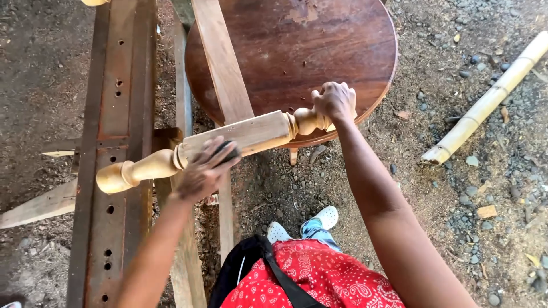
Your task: The recorder is sanding and wiping down the legs of a wooden table.
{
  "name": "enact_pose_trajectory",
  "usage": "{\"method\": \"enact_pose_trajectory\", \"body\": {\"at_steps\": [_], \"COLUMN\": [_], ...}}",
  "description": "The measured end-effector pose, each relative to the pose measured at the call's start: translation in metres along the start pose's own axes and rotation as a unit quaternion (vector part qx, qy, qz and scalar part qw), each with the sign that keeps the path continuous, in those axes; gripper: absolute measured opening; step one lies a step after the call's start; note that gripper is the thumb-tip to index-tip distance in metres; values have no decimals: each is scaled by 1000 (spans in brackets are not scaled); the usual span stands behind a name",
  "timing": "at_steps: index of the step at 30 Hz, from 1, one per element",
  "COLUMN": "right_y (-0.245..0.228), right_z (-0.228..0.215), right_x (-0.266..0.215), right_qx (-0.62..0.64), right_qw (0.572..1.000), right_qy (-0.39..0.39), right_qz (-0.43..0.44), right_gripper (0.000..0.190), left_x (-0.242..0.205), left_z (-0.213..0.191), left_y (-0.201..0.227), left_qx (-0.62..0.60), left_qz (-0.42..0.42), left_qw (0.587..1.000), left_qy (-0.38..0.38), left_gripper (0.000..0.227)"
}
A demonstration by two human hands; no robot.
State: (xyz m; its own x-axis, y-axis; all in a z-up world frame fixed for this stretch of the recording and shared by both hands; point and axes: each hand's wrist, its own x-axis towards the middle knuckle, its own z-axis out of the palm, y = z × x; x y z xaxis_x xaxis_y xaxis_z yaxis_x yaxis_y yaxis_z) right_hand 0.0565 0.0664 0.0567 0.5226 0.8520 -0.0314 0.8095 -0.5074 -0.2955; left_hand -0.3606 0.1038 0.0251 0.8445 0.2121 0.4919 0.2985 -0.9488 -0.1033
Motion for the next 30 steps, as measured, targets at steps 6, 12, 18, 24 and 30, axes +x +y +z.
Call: {"method": "enact_pose_trajectory", "body": {"at_steps": [6,12,18,24,30], "right_y": [-1,2,3,6,3], "right_z": [4,9,5,4,11], "right_x": [1,4,2,0,4], "right_qx": [-3,-21,4,2,-26], "right_qw": [1000,1000,1000,999,999], "right_qy": [2,12,12,24,23], "right_qz": [9,4,-7,-25,-13], "right_gripper": [39,40,39,38,41], "left_x": [-8,79,117,23,-21], "left_z": [-13,36,74,9,13], "left_y": [-20,28,57,-8,-30], "left_qx": [-3,-51,-30,-46,23], "left_qz": [6,11,2,-9,-1], "left_qw": [1000,997,997,999,999], "left_qy": [8,54,74,-19,25], "left_gripper": [17,23,35,31,34]}}
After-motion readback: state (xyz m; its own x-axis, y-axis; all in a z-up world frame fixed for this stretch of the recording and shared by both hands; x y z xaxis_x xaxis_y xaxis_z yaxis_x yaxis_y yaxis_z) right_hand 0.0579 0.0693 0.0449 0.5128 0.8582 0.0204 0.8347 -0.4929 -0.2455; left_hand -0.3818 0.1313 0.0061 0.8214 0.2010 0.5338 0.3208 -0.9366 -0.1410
